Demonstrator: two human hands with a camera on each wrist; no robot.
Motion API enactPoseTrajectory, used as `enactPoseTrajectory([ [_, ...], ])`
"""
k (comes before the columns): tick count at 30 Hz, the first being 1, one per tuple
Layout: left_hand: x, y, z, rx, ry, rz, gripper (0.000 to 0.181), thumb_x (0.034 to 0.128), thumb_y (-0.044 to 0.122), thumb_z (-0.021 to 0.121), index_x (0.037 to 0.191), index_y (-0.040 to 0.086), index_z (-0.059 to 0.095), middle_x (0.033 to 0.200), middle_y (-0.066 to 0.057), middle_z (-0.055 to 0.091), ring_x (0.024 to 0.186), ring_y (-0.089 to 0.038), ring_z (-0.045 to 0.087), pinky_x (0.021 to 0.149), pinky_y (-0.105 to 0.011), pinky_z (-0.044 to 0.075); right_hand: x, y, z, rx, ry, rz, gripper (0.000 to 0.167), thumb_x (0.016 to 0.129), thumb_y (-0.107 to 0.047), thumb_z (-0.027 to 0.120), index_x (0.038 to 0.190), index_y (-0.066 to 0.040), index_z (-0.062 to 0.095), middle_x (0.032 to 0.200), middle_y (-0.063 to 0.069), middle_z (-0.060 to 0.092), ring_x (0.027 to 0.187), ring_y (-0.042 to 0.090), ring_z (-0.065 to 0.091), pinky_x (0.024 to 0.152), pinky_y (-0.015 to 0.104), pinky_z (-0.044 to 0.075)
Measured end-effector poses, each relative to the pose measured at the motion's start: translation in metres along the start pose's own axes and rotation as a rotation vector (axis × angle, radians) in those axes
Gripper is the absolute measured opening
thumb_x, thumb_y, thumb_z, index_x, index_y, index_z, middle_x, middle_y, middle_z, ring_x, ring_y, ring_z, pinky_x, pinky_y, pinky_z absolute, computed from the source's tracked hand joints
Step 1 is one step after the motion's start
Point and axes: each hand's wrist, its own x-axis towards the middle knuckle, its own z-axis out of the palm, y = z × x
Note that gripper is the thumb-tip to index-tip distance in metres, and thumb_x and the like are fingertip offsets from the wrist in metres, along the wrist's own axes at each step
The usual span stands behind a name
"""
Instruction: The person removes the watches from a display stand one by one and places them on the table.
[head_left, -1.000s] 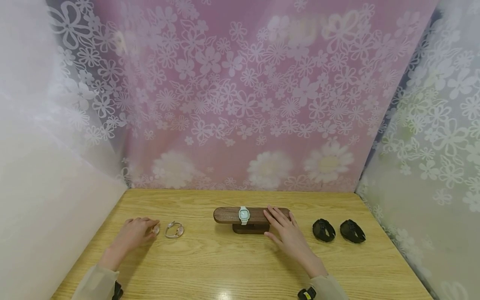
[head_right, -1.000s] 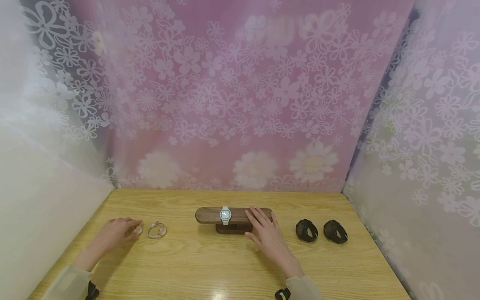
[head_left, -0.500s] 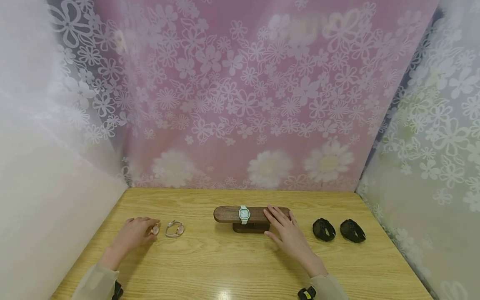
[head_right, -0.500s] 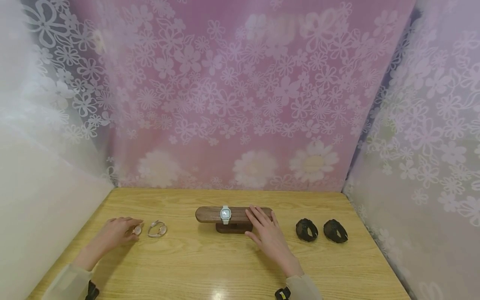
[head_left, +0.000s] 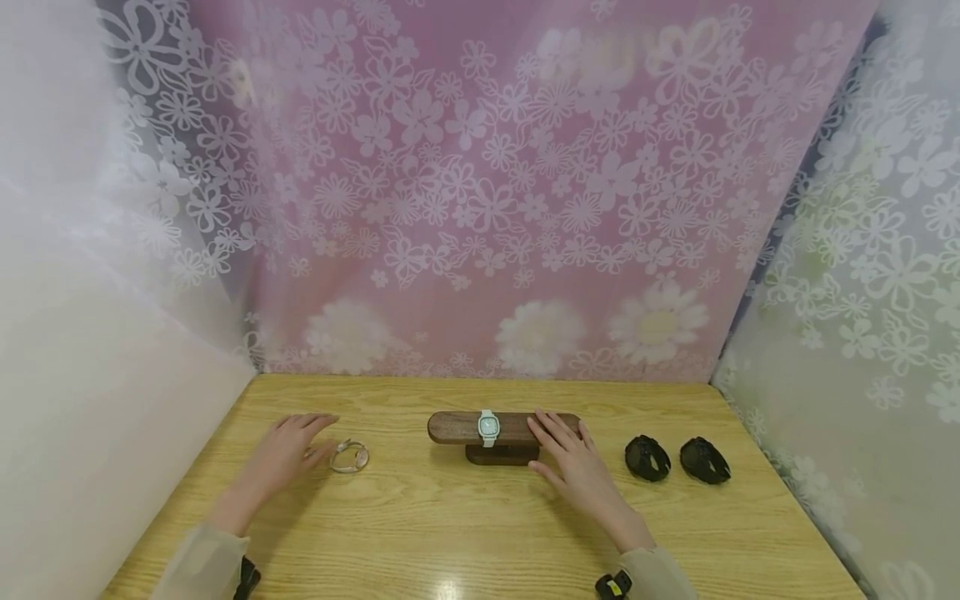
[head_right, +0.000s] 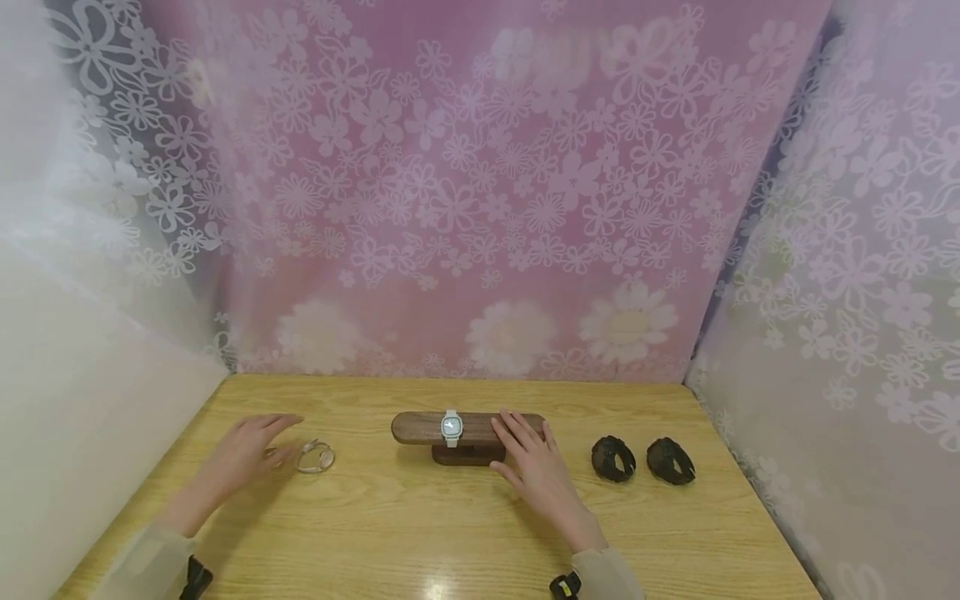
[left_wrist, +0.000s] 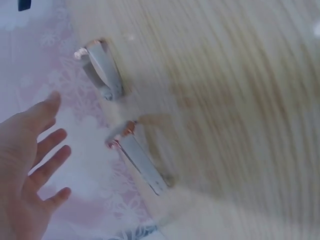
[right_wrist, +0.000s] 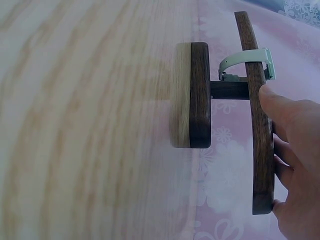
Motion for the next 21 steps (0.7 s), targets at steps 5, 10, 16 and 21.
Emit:
enactPoseTrajectory([
  [5, 0.015, 0.017, -0.001, 0.0, 0.073, 0.027, 0.058, 0.0871, 0.024, 0.082, 0.138, 0.006, 0.061, 0.128, -0.016, 0.067, 0.116, -0.04, 0.062, 0.105, -0.066, 0.042, 0.0, 0.001, 0.0, -0.001, -0.007, 0.0, 0.071, 0.096, -0.036, 0.069, 0.157, -0.016, 0.04, 0.165, 0.003, 0.03, 0.15, 0.029, 0.032, 0.121, 0.066, 0.016],
  [10, 0.029, 0.035, -0.001, 0.01, 0.163, 0.078, 0.064, 0.0849, 0.025, 0.083, 0.14, 0.004, 0.058, 0.131, -0.016, 0.065, 0.118, -0.041, 0.061, 0.107, -0.065, 0.041, 0.0, 0.001, 0.002, 0.007, 0.015, -0.006, 0.072, 0.093, -0.032, 0.074, 0.156, -0.014, 0.043, 0.164, 0.004, 0.033, 0.148, 0.031, 0.035, 0.12, 0.067, 0.017],
  [16, 0.045, 0.056, 0.003, 0.002, 0.233, 0.13, 0.066, 0.0833, 0.026, 0.083, 0.14, 0.004, 0.058, 0.132, -0.016, 0.065, 0.12, -0.038, 0.061, 0.108, -0.063, 0.042, 0.0, 0.001, 0.003, 0.009, 0.043, -0.012, 0.072, 0.091, -0.028, 0.077, 0.154, -0.013, 0.046, 0.162, 0.006, 0.036, 0.148, 0.031, 0.036, 0.119, 0.068, 0.019],
  [21, 0.059, 0.074, 0.007, -0.033, 0.241, 0.144, 0.064, 0.0871, 0.031, 0.08, 0.142, 0.006, 0.057, 0.133, -0.014, 0.065, 0.122, -0.036, 0.06, 0.11, -0.063, 0.04, 0.001, 0.001, 0.003, 0.006, 0.054, -0.022, 0.072, 0.09, -0.028, 0.077, 0.153, -0.012, 0.046, 0.161, 0.008, 0.038, 0.146, 0.034, 0.039, 0.118, 0.069, 0.02],
])
